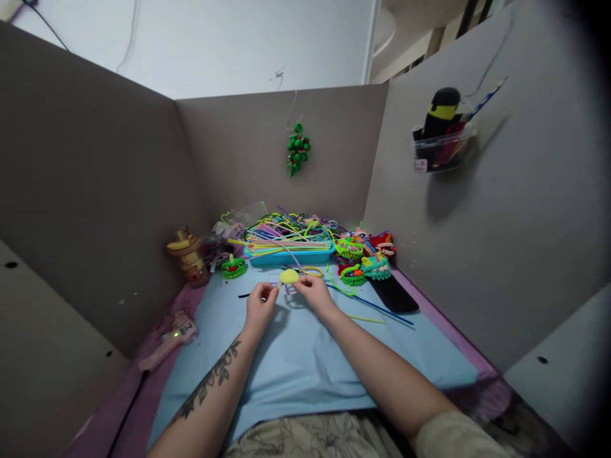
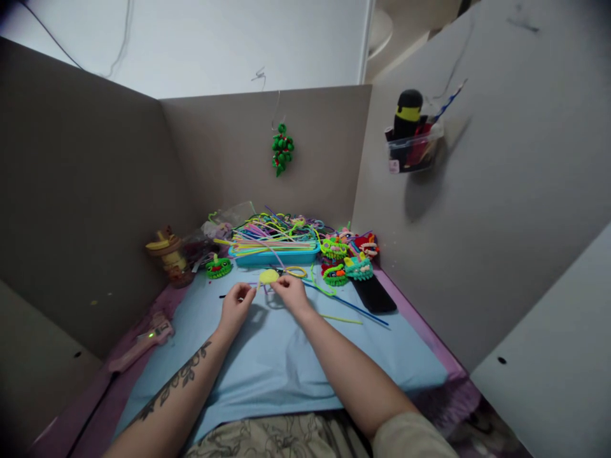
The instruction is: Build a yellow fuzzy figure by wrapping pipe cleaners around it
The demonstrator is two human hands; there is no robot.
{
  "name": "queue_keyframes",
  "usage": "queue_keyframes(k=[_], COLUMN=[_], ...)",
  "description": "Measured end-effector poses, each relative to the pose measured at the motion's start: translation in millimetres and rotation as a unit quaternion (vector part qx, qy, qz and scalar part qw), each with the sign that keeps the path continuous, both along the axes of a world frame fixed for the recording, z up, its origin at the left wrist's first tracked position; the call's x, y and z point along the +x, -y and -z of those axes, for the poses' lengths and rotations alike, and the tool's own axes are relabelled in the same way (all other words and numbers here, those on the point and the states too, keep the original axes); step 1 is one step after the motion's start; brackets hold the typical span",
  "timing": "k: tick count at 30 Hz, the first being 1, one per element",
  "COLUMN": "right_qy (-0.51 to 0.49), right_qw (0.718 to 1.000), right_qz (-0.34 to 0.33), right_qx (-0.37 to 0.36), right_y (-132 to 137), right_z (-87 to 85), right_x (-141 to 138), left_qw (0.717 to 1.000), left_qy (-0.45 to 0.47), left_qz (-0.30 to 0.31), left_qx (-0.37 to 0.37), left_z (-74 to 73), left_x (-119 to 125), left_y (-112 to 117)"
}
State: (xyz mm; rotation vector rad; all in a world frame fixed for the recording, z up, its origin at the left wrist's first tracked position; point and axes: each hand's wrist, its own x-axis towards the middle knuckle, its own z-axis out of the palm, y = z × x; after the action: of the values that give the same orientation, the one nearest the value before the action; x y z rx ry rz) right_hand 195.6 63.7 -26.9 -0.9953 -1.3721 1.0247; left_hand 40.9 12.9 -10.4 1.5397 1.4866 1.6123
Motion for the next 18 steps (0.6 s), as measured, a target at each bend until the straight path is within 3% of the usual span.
queue_keyframes(k=[2,4,8,12,18], right_qy=[-0.005,-0.010,-0.016,0.002,0.046], right_qw=[1.000,1.000,0.999,0.998,0.996], right_qz=[0.002,-0.004,-0.029,-0.053,-0.041], right_qx=[-0.001,0.004,0.020,0.033,0.057], right_y=[-0.2,0.8,4.6,9.2,12.8], right_z=[0.5,0.0,-1.8,-2.7,-3.0], right_x=[0.1,-0.4,-3.3,-7.2,-10.2], left_qw=[0.999,0.983,0.894,0.842,0.807], left_qy=[0.034,0.149,0.377,0.448,0.492], left_qz=[0.021,0.049,0.158,0.214,0.213], left_qx=[-0.035,-0.094,-0.183,-0.211,-0.246], left_z=[2.4,3.7,3.0,4.1,7.8], left_x=[2.5,5.3,7.5,5.1,4.2], left_y=[0.2,0.1,0.0,-1.4,-4.5])
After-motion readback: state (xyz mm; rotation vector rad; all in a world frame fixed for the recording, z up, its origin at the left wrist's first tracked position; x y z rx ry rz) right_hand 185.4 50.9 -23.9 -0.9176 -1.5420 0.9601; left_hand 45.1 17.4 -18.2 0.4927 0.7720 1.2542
